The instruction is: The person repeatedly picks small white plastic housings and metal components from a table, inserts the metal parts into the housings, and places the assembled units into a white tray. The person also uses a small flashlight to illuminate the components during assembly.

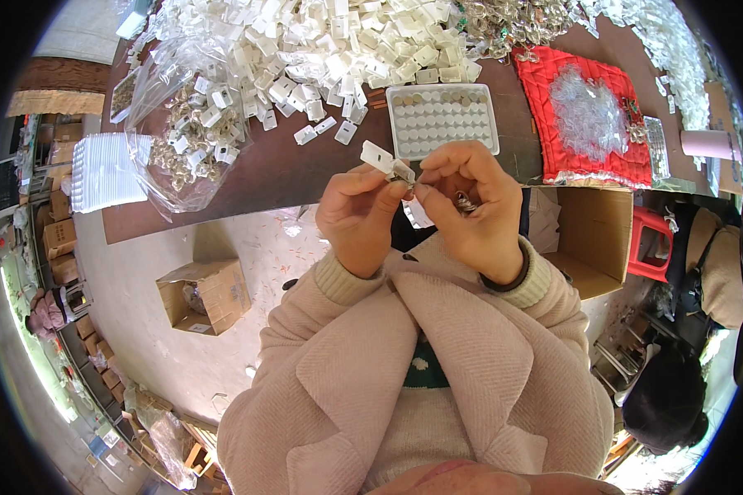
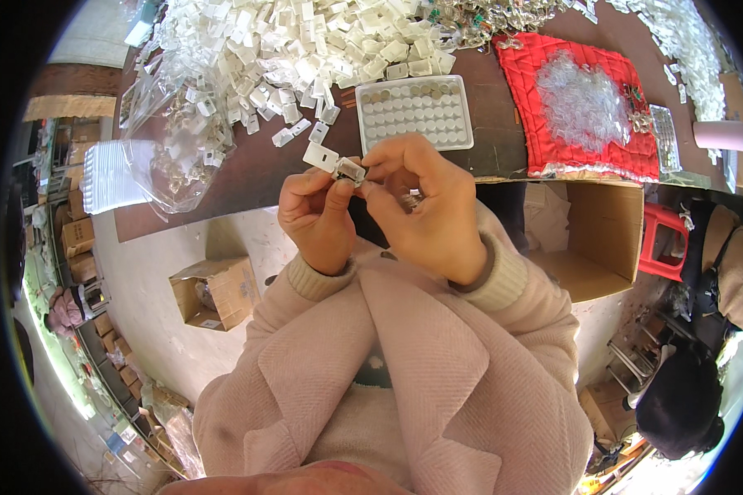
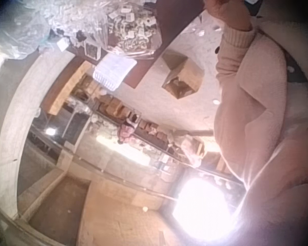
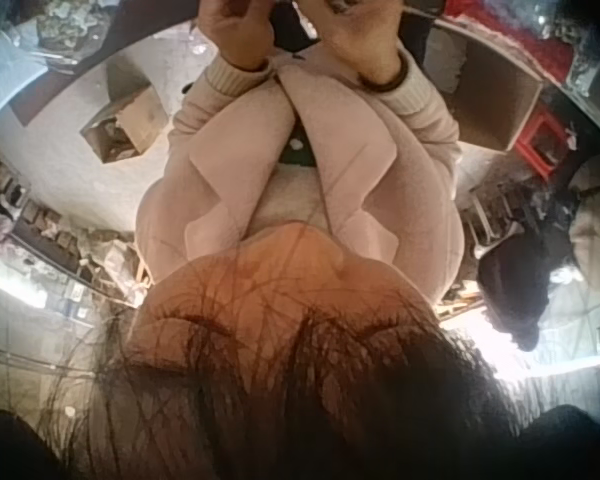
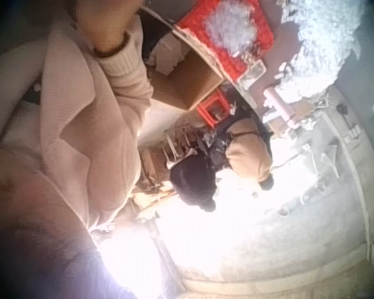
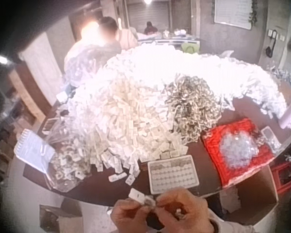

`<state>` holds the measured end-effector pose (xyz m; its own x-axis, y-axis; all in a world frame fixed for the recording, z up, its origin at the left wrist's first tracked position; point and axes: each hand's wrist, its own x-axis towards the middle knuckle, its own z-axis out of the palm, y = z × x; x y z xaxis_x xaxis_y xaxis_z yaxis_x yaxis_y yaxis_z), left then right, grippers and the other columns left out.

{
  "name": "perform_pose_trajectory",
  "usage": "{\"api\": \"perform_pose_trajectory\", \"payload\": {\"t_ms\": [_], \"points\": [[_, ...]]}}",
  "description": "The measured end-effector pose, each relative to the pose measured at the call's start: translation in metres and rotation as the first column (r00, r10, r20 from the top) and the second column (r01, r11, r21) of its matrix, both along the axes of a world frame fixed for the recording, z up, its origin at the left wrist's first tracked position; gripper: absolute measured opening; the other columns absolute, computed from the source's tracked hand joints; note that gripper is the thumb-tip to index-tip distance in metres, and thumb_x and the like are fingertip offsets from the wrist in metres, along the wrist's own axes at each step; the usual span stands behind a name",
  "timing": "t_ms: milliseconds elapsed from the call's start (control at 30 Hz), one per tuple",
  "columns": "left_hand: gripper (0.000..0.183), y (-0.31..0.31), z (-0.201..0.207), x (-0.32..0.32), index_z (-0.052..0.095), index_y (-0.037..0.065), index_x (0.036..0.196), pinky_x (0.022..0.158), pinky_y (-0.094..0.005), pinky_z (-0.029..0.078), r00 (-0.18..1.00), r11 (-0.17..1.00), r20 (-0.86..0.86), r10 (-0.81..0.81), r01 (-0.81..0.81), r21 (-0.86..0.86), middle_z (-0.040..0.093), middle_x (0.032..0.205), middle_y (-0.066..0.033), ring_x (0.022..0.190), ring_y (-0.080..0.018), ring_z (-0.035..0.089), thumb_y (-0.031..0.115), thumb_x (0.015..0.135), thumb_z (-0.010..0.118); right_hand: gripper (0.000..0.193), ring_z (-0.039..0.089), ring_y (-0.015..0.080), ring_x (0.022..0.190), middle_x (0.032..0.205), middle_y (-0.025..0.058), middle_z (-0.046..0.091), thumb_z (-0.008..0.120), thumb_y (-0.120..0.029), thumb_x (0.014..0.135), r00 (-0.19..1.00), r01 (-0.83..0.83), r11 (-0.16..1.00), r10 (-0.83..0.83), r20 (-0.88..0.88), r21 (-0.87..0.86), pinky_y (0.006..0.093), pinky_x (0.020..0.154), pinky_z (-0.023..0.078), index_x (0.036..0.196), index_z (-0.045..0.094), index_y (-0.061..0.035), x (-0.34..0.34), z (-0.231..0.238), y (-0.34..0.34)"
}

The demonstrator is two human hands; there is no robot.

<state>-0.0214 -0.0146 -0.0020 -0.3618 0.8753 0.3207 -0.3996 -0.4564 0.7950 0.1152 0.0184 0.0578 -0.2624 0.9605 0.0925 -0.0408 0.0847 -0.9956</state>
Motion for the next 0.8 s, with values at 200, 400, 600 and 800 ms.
{"api": "perform_pose_trajectory", "payload": {"t_ms": [200, 400, 600, 800], "points": [[0.021, -0.005, 0.000, -0.004, 0.057, 0.002, 0.110, 0.074, -0.0304, 0.056, 0.947, 0.986, 0.301, -0.113, 0.145, -0.085, 0.069, 0.104, -0.0167, 0.089, -0.0185, 0.067, -0.007, 0.092, 0.065, 0.027, 0.065, 0.0076, 0.079, 0.094, 0.0062, 0.070, 0.070, 0.009, 0.085, 0.954, -0.157, 0.976, 0.111, -0.278, -0.150, 0.0223, 0.070, 0.052, 0.108, 0.062, -0.0013, -0.002, -0.008, 0.008], [0.018, -0.003, -0.006, -0.007, 0.057, 0.005, 0.112, 0.080, -0.0311, 0.054, 0.918, 0.968, 0.386, -0.088, 0.170, -0.185, 0.070, 0.105, -0.0145, 0.091, -0.0186, 0.067, 0.000, 0.096, 0.065, 0.029, 0.070, 0.0164, 0.081, 0.098, 0.0078, 0.073, 0.073, 0.007, 0.082, 0.993, -0.059, 0.994, 0.049, 0.107, 0.096, 0.0263, 0.078, 0.054, 0.108, 0.070, -0.0037, -0.009, -0.016, -0.003], [0.016, 0.003, -0.002, -0.026, 0.057, 0.005, 0.113, 0.083, -0.0370, 0.056, 0.898, 0.937, 0.434, -0.072, 0.210, -0.280, 0.070, 0.107, -0.0154, 0.090, -0.0233, 0.069, 0.005, 0.098, 0.063, 0.025, 0.070, 0.0294, 0.084, 0.100, 0.0139, 0.072, 0.070, 0.001, 0.086, 0.881, -0.004, 0.923, -0.178, 0.438, 0.385, 0.0361, 0.074, 0.056, 0.109, 0.071, -0.0065, 0.012, -0.016, 0.033], [0.014, 0.007, -0.009, -0.033, 0.060, 0.005, 0.111, 0.078, -0.0361, 0.058, 0.869, 0.915, 0.483, -0.113, 0.280, -0.290, 0.070, 0.107, -0.0161, 0.084, -0.0230, 0.069, 0.002, 0.098, 0.062, 0.019, 0.068, 0.0340, 0.081, 0.097, 0.0103, 0.070, 0.064, -0.002, 0.086, 0.774, -0.155, 0.828, -0.238, 0.587, 0.538, 0.0395, 0.070, 0.055, 0.103, 0.071, -0.0083, -0.003, -0.031, 0.083]]}}
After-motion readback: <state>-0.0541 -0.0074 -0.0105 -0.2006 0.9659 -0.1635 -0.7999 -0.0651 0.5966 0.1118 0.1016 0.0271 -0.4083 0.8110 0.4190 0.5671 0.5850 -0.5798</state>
